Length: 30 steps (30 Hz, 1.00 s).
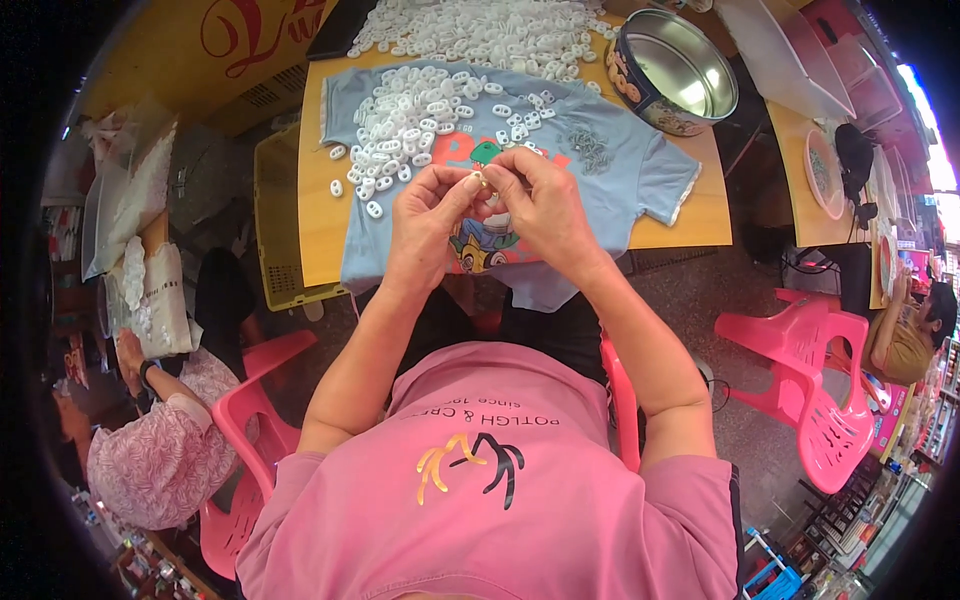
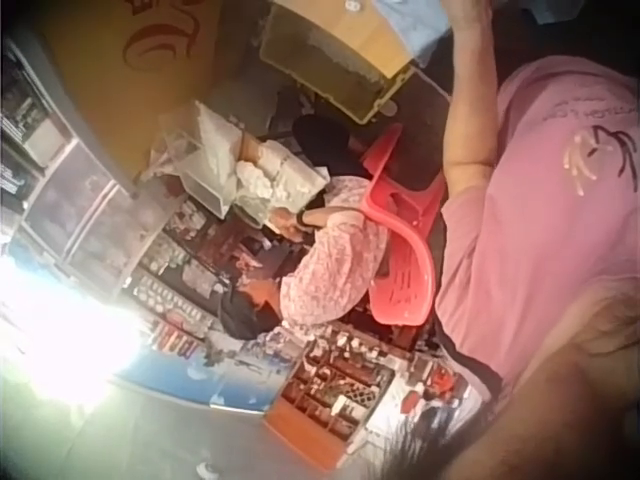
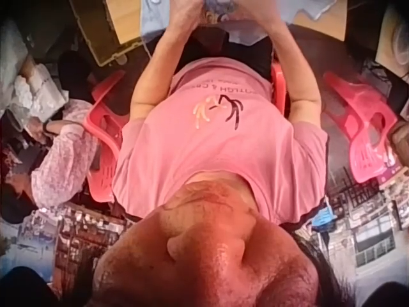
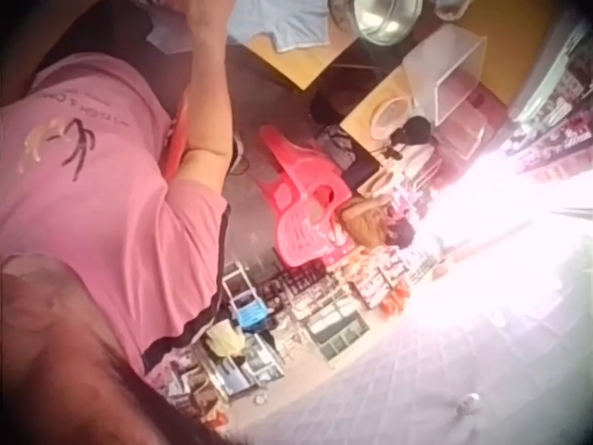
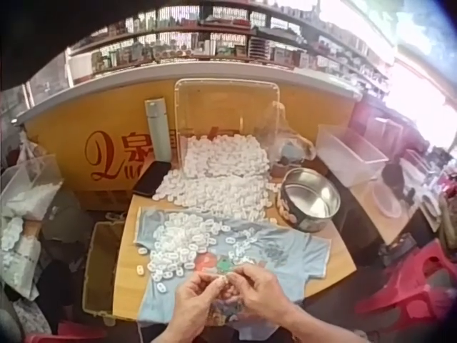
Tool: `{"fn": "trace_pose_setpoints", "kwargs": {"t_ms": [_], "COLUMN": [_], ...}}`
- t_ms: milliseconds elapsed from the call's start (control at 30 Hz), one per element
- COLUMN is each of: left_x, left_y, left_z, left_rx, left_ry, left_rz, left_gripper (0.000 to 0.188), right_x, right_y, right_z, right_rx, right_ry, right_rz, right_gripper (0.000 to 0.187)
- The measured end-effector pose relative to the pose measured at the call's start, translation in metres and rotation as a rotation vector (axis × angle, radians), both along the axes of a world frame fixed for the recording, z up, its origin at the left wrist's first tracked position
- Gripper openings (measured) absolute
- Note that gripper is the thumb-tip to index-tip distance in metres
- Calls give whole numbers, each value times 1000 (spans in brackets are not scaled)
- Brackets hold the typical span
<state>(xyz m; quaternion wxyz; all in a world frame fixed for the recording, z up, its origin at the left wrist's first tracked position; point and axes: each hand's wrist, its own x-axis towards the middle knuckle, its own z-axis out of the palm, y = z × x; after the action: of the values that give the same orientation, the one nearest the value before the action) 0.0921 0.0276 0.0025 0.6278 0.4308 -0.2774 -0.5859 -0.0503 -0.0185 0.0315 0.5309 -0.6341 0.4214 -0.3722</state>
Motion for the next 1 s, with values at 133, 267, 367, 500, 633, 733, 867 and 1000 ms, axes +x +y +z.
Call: {"fn": "trace_pose_setpoints", "kwargs": {"t_ms": [133, 267, 367, 500, 633, 733, 867, 1000], "left_x": [6, 4, 4, 0, 0, 0, -3, -7], "left_y": [1, 4, 7, 8, 10, 10, 3, -5], "left_z": [10, 15, 19, 24, 30, 32, 25, 25], "left_rx": [-19, -9, -9, -45, -79, -92, -55, -27], "left_ry": [-6, 14, 2, -15, -114, -167, -155, -59], "left_rz": [-93, -93, -78, -70, -51, -57, -48, -26], "left_gripper": [14, 15, 14, 14, 14, 13, 13, 13], "right_x": [-9, -11, -8, -6, -8, -8, -4, -5], "right_y": [-5, -7, -4, -3, -3, -3, -5, -9], "right_z": [9, 15, 15, 7, 14, 12, -1, 0], "right_rx": [-208, -415, -459, -521, -678, -699, -717, -691], "right_ry": [144, 197, 179, 196, 199, 193, 176, 169], "right_rz": [81, 112, 97, 76, 104, 124, 57, 19], "right_gripper": [11, 10, 11, 11, 11, 11, 12, 12]}}
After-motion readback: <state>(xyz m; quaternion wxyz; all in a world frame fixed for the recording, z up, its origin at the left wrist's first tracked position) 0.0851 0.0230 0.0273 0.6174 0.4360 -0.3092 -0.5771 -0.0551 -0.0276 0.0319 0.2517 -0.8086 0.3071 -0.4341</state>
